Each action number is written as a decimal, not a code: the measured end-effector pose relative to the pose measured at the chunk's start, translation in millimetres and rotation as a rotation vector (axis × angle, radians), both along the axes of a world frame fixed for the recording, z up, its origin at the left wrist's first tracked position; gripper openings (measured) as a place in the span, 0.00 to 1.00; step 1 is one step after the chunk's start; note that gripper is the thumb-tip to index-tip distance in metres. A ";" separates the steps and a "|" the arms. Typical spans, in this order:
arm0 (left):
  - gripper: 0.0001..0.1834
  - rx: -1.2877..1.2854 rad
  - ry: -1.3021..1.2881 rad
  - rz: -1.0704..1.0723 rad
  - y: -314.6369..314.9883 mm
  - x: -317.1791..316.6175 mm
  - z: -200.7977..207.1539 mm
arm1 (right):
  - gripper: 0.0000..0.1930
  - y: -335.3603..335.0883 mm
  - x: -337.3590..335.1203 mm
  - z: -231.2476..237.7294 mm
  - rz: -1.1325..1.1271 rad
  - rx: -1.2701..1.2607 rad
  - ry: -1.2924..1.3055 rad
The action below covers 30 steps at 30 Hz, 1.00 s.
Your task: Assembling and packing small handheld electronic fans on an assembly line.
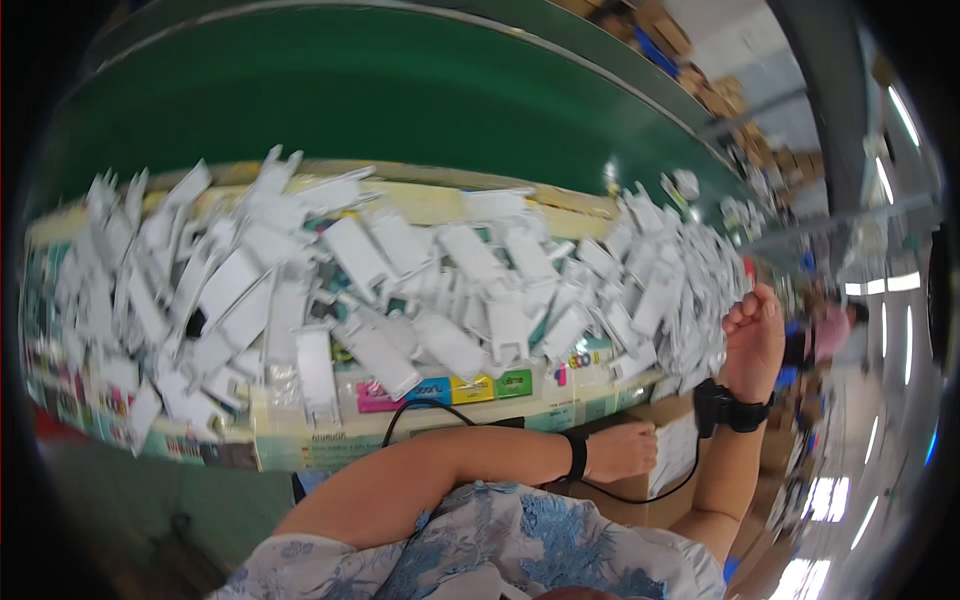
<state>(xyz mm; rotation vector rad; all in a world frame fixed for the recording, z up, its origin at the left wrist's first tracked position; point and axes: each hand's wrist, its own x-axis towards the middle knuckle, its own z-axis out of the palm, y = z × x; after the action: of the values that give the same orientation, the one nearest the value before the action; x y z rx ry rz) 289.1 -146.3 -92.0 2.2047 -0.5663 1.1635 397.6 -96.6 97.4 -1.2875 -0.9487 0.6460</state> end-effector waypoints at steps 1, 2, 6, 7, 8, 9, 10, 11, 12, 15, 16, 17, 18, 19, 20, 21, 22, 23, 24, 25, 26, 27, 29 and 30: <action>0.02 -0.011 0.008 -0.003 3.2 -2.7 2.8 | 0.14 -24.9 17.7 2.4 -0.051 -0.027 -0.049; 0.02 -0.037 0.018 -0.036 7.9 -4.6 3.0 | 0.14 -47.9 24.8 4.9 -0.163 -0.102 -0.120; 0.06 0.003 0.161 -0.003 11.1 -6.2 5.7 | 0.13 -156.1 71.9 -28.1 -0.522 -0.579 -0.326; 0.06 0.008 0.146 -0.013 9.8 -4.6 10.9 | 0.15 -195.5 90.4 -54.5 -0.616 -0.762 -0.374; 0.07 0.013 0.120 -0.024 7.9 -1.1 15.8 | 0.21 -249.6 113.8 -86.9 -0.469 -0.903 -0.439; 0.07 0.028 0.124 -0.047 6.5 0.3 15.0 | 0.34 -262.2 102.1 -116.0 -0.409 -1.174 -0.369; 0.07 0.011 0.146 -0.049 5.5 1.0 14.2 | 0.46 -267.6 89.3 -140.2 -0.326 -1.381 -0.168; 0.07 -0.008 0.163 -0.054 4.7 2.3 13.9 | 0.55 -264.8 75.5 -157.6 -0.222 -1.420 -0.088; 0.07 0.005 0.162 -0.074 4.7 1.9 16.2 | 0.58 -275.3 72.2 -189.7 -0.154 -1.333 -0.125; 0.10 -0.019 0.208 -0.078 8.0 -2.7 17.8 | 0.50 -299.3 70.8 -246.0 -0.174 -1.145 -0.285; 0.10 -0.010 0.214 -0.083 7.8 -3.9 18.0 | 0.50 -301.9 65.7 -250.4 -0.174 -1.140 -0.282; 0.11 -0.025 0.201 -0.091 7.4 -4.5 18.4 | 0.50 -304.8 59.7 -254.8 -0.174 -1.135 -0.281; 0.12 -0.042 0.189 -0.098 7.3 -5.4 19.1 | 0.49 -306.2 51.7 -257.8 -0.173 -1.132 -0.280; 0.12 -0.037 0.193 -0.101 7.5 -5.9 19.7 | 0.49 -307.4 43.1 -260.9 -0.171 -1.130 -0.280; 0.13 -0.030 0.198 -0.093 7.9 -6.3 20.1 | 0.49 -308.3 34.3 -264.0 -0.168 -1.129 -0.281; 0.13 -0.025 0.199 -0.080 8.0 -5.3 21.3 | 0.49 -308.5 28.5 -264.9 -0.163 -1.128 -0.287; 0.13 -0.024 0.201 -0.076 7.5 -4.8 21.2 | 0.48 -308.3 22.9 -266.0 -0.155 -1.127 -0.295; 0.13 -0.034 0.199 -0.091 7.0 -4.7 20.5 | 0.48 -307.7 17.9 -267.1 -0.146 -1.127 -0.302; 0.13 -0.042 0.194 -0.114 6.8 -3.9 19.4 | 0.48 -307.1 12.9 -268.0 -0.146 -1.128 -0.308; 0.13 -0.041 0.193 -0.116 6.0 -3.1 18.1 | 0.48 -306.1 8.9 -268.8 -0.145 -1.129 -0.315; 0.13 -0.033 0.195 -0.117 4.7 -2.2 16.9 | 0.47 -304.8 6.3 -269.5 -0.143 -1.131 -0.320; 0.13 -0.026 0.197 -0.111 4.8 -1.8 17.0 | 0.47 -299.9 9.3 -269.2 -0.136 -1.131 -0.329; 0.13 -0.033 0.200 -0.102 5.3 -2.8 15.9 | 0.47 -294.7 10.1 -272.0 -0.123 -1.135 -0.343; 0.12 -0.039 0.202 -0.095 5.7 -3.2 15.9 | 0.46 -292.7 15.8 -271.1 -0.116 -1.136 -0.351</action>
<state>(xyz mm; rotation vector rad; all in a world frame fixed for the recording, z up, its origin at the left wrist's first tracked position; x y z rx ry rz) 285.9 -140.6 -76.1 2.2041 -0.5510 0.8833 413.3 -389.3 -173.7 -2.5031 -0.7616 0.9307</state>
